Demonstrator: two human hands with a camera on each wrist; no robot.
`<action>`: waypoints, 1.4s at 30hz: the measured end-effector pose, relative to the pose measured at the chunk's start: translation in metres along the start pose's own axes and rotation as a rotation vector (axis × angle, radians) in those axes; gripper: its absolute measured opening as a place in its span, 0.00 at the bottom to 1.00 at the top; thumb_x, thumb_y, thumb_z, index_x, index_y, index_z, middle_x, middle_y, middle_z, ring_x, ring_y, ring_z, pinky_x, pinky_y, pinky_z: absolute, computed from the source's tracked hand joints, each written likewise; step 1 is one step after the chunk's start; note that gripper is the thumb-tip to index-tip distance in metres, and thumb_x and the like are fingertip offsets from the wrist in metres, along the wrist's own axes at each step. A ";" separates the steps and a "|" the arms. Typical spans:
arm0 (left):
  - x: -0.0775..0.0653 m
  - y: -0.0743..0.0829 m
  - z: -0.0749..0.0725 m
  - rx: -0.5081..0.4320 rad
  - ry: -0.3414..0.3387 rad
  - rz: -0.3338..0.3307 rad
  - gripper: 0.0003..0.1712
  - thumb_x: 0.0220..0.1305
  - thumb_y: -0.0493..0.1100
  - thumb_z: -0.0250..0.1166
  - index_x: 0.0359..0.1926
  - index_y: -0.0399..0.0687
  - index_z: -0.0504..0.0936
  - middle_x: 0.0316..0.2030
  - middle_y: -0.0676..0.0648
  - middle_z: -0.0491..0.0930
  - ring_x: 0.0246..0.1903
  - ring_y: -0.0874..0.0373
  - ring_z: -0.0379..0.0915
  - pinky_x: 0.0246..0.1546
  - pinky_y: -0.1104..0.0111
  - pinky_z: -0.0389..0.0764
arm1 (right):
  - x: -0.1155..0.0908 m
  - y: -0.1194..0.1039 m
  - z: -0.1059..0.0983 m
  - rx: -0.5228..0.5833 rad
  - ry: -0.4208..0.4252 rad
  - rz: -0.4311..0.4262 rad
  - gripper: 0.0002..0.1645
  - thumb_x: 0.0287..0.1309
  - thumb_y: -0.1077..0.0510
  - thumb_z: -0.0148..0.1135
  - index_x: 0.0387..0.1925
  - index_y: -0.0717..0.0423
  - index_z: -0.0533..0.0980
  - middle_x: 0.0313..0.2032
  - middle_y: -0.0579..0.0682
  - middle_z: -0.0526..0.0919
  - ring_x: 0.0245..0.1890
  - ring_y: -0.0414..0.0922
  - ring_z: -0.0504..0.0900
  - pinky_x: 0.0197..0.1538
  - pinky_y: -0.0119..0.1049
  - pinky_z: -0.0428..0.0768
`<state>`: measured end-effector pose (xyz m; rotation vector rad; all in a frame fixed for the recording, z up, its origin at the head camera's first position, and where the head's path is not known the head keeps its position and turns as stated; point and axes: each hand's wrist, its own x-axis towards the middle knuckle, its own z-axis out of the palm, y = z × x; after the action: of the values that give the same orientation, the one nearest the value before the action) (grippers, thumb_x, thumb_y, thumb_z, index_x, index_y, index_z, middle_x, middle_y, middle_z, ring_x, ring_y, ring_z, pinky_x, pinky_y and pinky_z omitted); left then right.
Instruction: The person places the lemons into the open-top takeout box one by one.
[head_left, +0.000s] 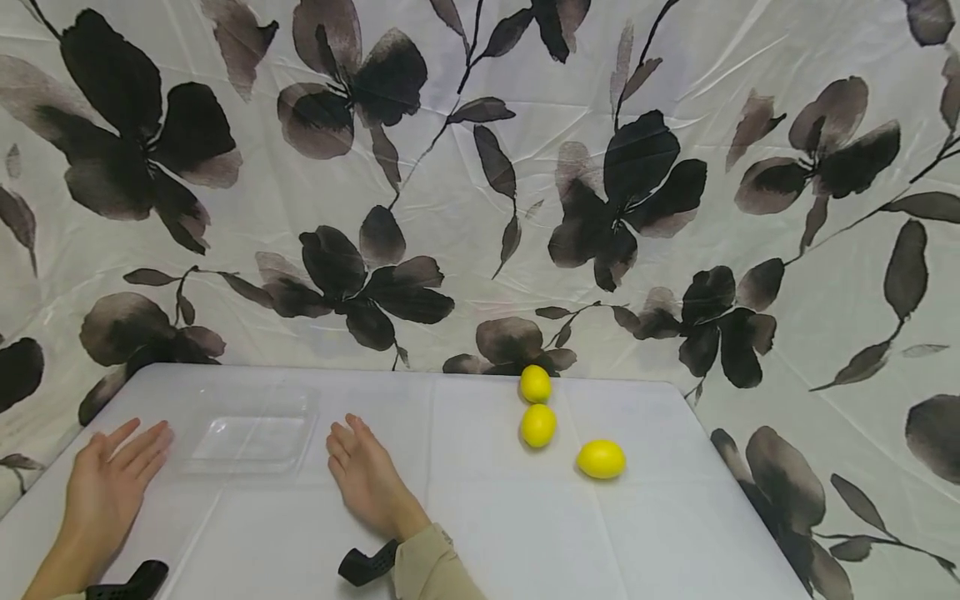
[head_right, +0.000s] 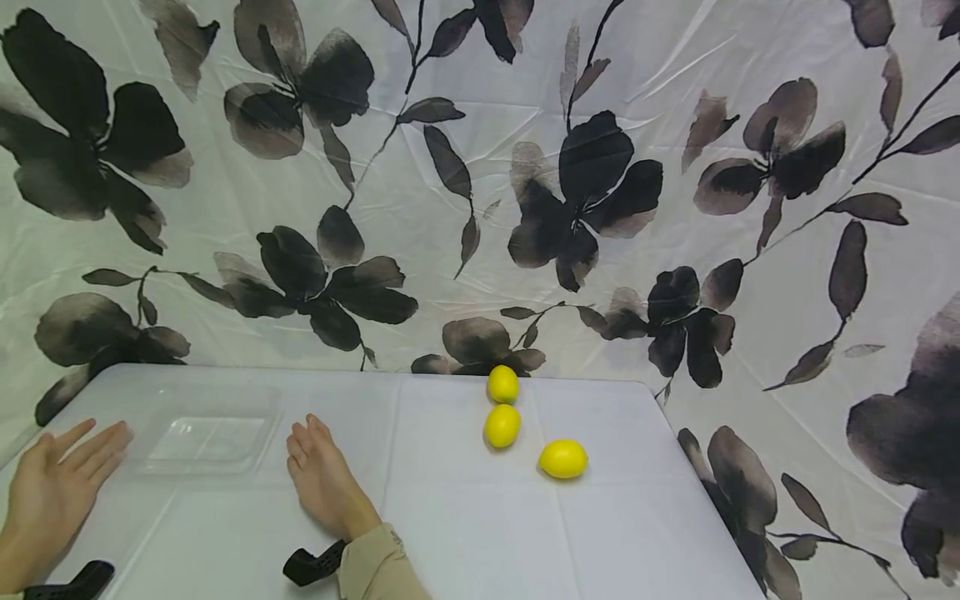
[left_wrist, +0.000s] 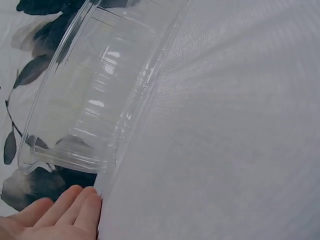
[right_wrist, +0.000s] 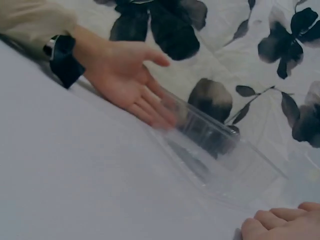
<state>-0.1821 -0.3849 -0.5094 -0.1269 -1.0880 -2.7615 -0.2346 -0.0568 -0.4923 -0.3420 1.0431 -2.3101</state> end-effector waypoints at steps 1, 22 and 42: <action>0.000 -0.001 -0.001 -0.017 -0.028 -0.005 0.20 0.80 0.53 0.43 0.67 0.56 0.59 0.49 0.49 0.83 0.50 0.58 0.82 0.56 0.71 0.77 | -0.001 0.003 0.002 -0.001 -0.009 0.009 0.49 0.76 0.39 0.40 0.77 0.64 0.32 0.76 0.69 0.36 0.76 0.62 0.35 0.76 0.51 0.38; -0.002 -0.005 0.000 0.796 -0.124 -0.065 0.37 0.81 0.52 0.38 0.77 0.35 0.37 0.62 0.68 0.66 0.55 0.85 0.67 0.59 0.88 0.60 | -0.013 0.025 0.019 -0.181 -0.184 0.061 0.40 0.78 0.44 0.34 0.77 0.63 0.39 0.77 0.63 0.41 0.77 0.58 0.43 0.76 0.49 0.43; 0.005 -0.005 0.015 1.100 -0.088 -0.178 0.47 0.79 0.61 0.38 0.75 0.28 0.32 0.70 0.63 0.60 0.51 0.92 0.63 0.51 0.88 0.68 | -0.021 0.018 0.017 0.038 -0.076 0.102 0.53 0.70 0.33 0.45 0.78 0.62 0.38 0.75 0.70 0.43 0.76 0.62 0.42 0.76 0.51 0.43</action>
<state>-0.1873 -0.3717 -0.5010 0.0022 -2.5106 -1.8846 -0.2031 -0.0642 -0.4948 -0.3503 0.9558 -2.2059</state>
